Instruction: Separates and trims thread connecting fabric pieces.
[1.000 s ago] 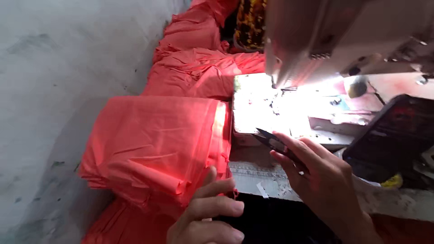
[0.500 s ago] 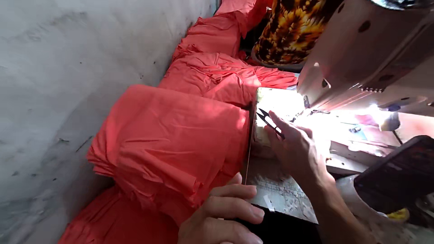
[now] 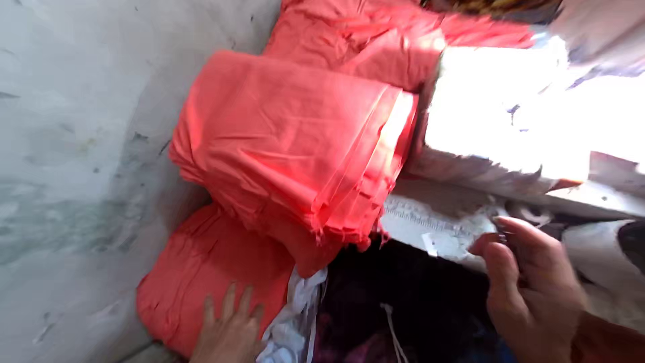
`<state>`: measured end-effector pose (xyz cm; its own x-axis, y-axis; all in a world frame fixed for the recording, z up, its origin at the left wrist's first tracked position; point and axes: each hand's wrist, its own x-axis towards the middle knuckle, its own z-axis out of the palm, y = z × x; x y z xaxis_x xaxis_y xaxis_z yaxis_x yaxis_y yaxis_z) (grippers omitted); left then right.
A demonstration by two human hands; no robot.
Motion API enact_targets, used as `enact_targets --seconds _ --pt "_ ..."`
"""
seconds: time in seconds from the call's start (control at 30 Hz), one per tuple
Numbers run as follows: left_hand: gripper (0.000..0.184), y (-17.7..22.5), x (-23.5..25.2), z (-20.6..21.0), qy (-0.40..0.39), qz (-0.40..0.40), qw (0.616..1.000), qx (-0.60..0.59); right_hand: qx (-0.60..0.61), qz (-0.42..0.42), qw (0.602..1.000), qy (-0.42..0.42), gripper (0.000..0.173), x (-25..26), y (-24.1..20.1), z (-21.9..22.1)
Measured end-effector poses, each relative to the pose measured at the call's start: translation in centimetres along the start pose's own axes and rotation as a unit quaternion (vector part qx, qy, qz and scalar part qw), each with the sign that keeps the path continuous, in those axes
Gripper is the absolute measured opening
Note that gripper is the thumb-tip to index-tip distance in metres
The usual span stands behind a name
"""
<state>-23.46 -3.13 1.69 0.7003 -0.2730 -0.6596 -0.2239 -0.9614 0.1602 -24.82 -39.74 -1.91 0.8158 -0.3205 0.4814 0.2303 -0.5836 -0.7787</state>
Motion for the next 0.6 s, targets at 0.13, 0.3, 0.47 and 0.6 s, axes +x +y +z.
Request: enact_targets --seconds 0.13,0.3,0.47,0.6 --pt "0.037 0.9 -0.2 0.9 0.227 0.077 0.971 -0.004 0.168 0.092 0.978 -0.085 0.024 -2.6 -0.5 2.2" --pt "0.043 6.2 3.9 -3.5 0.491 0.116 0.857 -0.106 0.115 0.062 0.986 -0.108 0.03 -1.6 -1.2 2.7" --pt "0.054 8.3 8.2 -5.0 0.496 0.064 0.861 -0.093 0.115 0.077 0.985 -0.107 0.029 -1.3 -1.2 2.8" --pt "0.042 7.9 7.7 -4.1 0.452 0.107 0.871 -0.156 0.083 0.074 0.987 -0.115 0.032 -1.4 -1.4 2.7"
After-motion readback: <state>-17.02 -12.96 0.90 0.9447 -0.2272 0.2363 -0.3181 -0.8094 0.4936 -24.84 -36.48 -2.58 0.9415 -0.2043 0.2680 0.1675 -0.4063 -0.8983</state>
